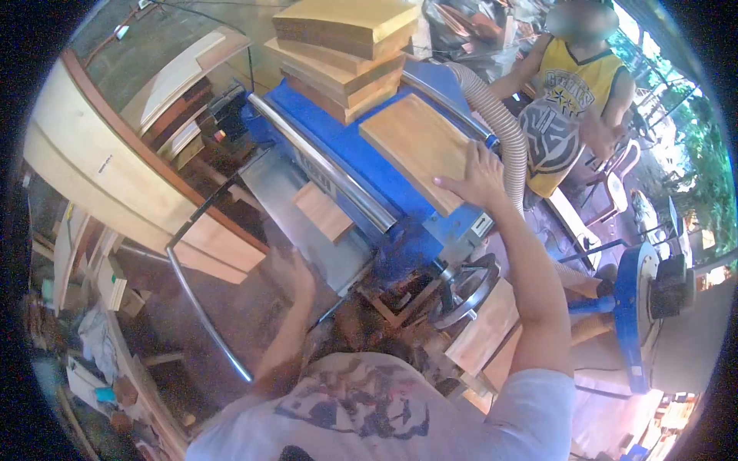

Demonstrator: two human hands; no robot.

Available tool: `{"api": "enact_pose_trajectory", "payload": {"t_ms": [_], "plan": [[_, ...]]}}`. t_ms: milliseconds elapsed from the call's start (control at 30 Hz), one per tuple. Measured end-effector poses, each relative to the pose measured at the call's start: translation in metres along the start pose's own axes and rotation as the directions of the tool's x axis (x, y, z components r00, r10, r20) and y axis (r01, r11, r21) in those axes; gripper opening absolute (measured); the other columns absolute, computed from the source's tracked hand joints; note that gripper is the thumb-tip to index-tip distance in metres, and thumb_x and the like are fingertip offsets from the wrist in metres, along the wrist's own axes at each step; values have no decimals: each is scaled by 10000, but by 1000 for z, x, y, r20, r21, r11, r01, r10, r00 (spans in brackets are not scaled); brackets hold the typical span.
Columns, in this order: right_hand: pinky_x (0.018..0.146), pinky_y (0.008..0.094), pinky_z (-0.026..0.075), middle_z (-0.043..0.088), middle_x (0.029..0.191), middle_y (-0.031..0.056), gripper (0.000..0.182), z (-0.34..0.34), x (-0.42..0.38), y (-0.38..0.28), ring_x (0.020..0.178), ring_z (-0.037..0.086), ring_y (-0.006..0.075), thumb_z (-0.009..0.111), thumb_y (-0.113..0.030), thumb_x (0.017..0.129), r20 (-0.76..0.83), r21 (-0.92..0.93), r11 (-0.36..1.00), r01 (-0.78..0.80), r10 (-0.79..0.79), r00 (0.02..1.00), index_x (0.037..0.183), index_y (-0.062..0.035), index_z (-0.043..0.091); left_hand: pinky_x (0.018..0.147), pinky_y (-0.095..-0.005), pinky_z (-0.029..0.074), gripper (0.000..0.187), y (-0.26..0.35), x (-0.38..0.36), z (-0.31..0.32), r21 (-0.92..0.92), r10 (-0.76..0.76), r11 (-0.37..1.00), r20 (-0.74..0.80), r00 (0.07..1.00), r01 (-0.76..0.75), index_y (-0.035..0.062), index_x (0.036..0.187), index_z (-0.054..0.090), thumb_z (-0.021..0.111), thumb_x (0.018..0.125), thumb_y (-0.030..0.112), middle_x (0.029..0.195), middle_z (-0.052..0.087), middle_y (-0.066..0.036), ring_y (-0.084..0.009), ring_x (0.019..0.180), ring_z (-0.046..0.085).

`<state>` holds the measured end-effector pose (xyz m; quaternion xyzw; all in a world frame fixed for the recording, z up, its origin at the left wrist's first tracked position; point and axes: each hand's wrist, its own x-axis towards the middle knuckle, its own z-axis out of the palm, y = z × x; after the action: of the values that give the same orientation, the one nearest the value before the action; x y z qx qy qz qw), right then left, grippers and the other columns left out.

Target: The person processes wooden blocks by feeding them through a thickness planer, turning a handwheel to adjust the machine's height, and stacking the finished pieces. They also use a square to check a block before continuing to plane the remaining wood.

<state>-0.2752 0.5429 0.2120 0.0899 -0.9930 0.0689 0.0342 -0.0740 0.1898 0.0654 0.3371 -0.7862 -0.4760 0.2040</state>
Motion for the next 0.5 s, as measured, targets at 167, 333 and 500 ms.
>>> {"api": "enact_pose_trajectory", "payload": {"t_ms": [167,333,500], "plan": [[1073,542,404,398,1424,340,1252,21,-16,75,1303,468,435,816,-667,652,-206,102,992,72,-50,977,1485,106,292,1126,-446,327,651,-47,-33,-34,-83,35,996,-115,993,-45,-67,1475,353,604,993,292,1469,357,-242,-354,1342,397],[692,391,614,660,1045,136,623,34,-36,104,845,692,274,792,-433,838,494,854,0,-521,317,810,1264,-41,562,1096,-409,367,544,-76,-40,-58,-144,46,987,-154,987,-68,-35,1449,412,588,1014,240,1419,414,-213,-307,1292,438],[780,445,607,676,1060,145,486,41,-43,89,906,709,290,741,-305,871,438,888,-276,-367,267,859,1231,-34,559,1025,-366,436,437,-43,-42,-68,-248,56,967,-30,998,-62,-19,1379,495,598,1002,176,1345,501,-168,-249,1160,544]]}}
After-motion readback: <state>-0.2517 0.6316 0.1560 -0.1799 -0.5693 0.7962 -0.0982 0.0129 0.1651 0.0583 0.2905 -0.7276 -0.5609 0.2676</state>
